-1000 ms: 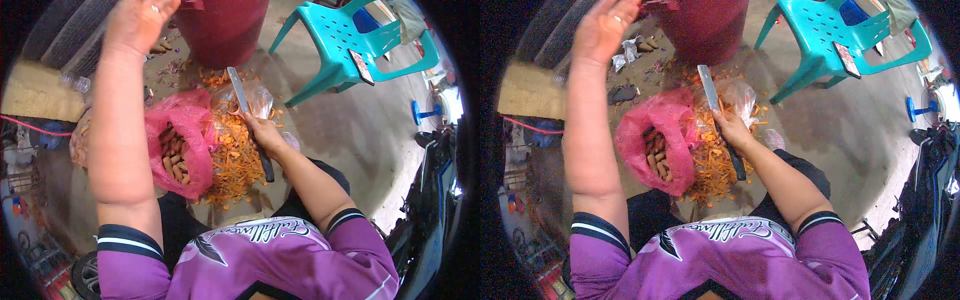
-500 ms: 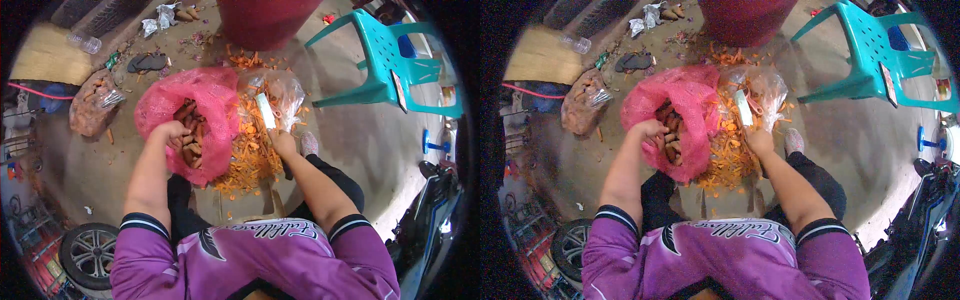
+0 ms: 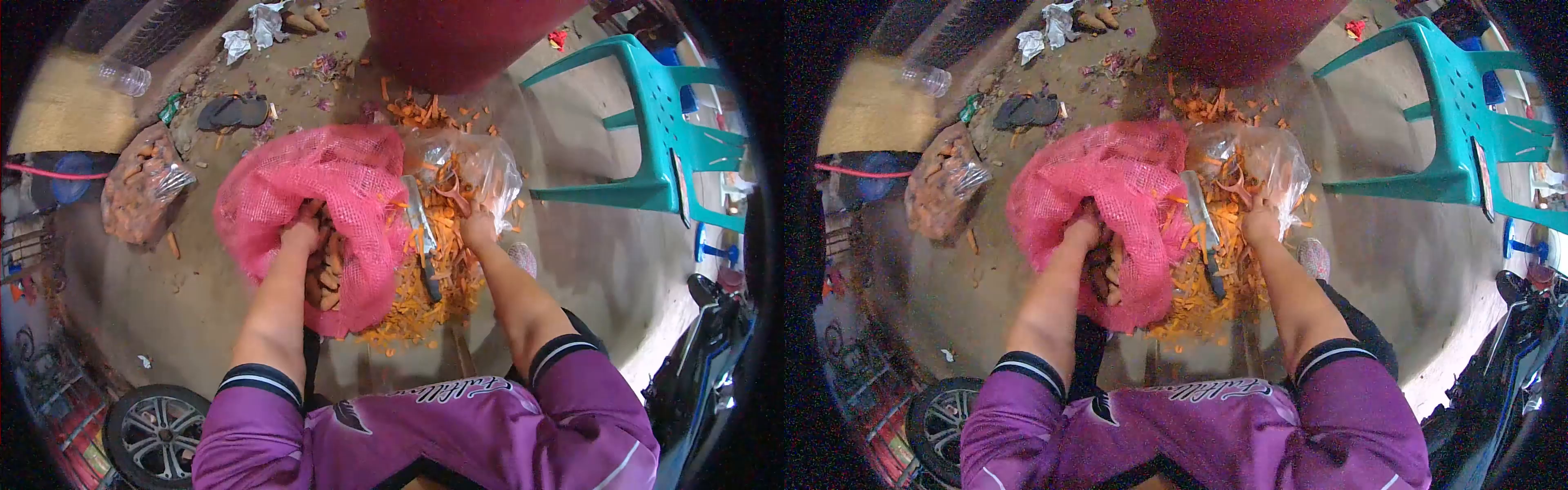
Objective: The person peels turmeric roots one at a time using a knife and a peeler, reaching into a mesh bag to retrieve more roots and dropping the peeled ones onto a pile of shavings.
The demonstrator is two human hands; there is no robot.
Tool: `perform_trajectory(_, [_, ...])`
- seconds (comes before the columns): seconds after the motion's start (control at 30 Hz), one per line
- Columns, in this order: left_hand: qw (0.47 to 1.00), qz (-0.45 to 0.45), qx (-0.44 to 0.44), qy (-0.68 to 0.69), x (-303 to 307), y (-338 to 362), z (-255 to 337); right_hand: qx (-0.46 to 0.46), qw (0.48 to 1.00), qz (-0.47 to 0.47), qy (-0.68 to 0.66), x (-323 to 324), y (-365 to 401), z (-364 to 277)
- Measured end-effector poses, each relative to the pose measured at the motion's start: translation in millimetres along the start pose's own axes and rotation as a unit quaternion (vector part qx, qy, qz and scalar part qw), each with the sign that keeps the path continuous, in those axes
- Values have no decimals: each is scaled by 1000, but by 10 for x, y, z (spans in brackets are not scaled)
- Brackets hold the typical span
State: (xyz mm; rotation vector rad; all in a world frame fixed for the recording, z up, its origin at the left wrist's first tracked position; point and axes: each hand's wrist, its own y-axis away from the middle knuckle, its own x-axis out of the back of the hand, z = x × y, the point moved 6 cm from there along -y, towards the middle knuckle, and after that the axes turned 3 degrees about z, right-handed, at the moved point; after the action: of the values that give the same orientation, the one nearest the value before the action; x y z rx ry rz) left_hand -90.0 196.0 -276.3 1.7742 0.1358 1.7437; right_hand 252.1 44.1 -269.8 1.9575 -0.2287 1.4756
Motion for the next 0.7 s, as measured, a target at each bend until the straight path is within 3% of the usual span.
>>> perform_trajectory(0.03, [997, 37, 25, 56, -156, -63, -132, -50, 998, -20, -29, -18, -28, 33])
perform_trajectory(0.07, [990, 75, 50, 112, -317, -128, -265, -23, 1000, 1, -13, -92, -97, 38])
perform_trajectory(0.13, [986, 75, 83, 121, -254, -55, -244, -20, 997, -75, 0, -117, -78, -16])
perform_trajectory(0.17, [992, 36, 92, 73, 55, 125, -26, -19, 993, -115, 7, -127, -27, -31])
perform_trajectory(0.2, [995, 0, 100, 25, 235, 244, 97, -13, 999, -32, 16, -214, -53, 15])
perform_trajectory(0.3, [972, 97, 51, 208, 243, 333, 69, 9, 996, -28, 84, -243, -46, -33])
perform_trajectory(0.33, [984, 41, 49, 165, 218, 355, 54, -20, 997, 18, -68, -103, 43, -26])
perform_trajectory(0.4, [994, -68, 47, 76, 234, 436, 5, 66, 992, -21, -104, 66, 99, -175])
perform_trajectory(0.43, [979, -109, 48, 162, 266, 516, -15, 109, 986, -40, -122, 148, 114, -235])
perform_trajectory(0.47, [956, -148, 47, 247, 322, 596, -20, 150, 979, -98, -101, 196, 118, -295])
perform_trajectory(0.5, [924, -187, 44, 330, 394, 697, 17, 103, 962, -142, -211, 337, 201, -323])
perform_trajectory(0.53, [868, -248, 95, 420, 531, 847, 72, 54, 929, -185, -317, 572, 373, -424])
perform_trajectory(0.57, [825, -240, 80, 505, 739, 965, 186, 6, 880, -225, -418, 773, 538, -495])
perform_trajectory(0.6, [775, -230, 65, 584, 938, 1093, 312, 76, 870, -214, -437, 970, 651, -576])
perform_trajectory(0.7, [649, -199, 23, 734, 1444, 1463, 674, 150, 916, -145, -344, 1496, 962, -628])
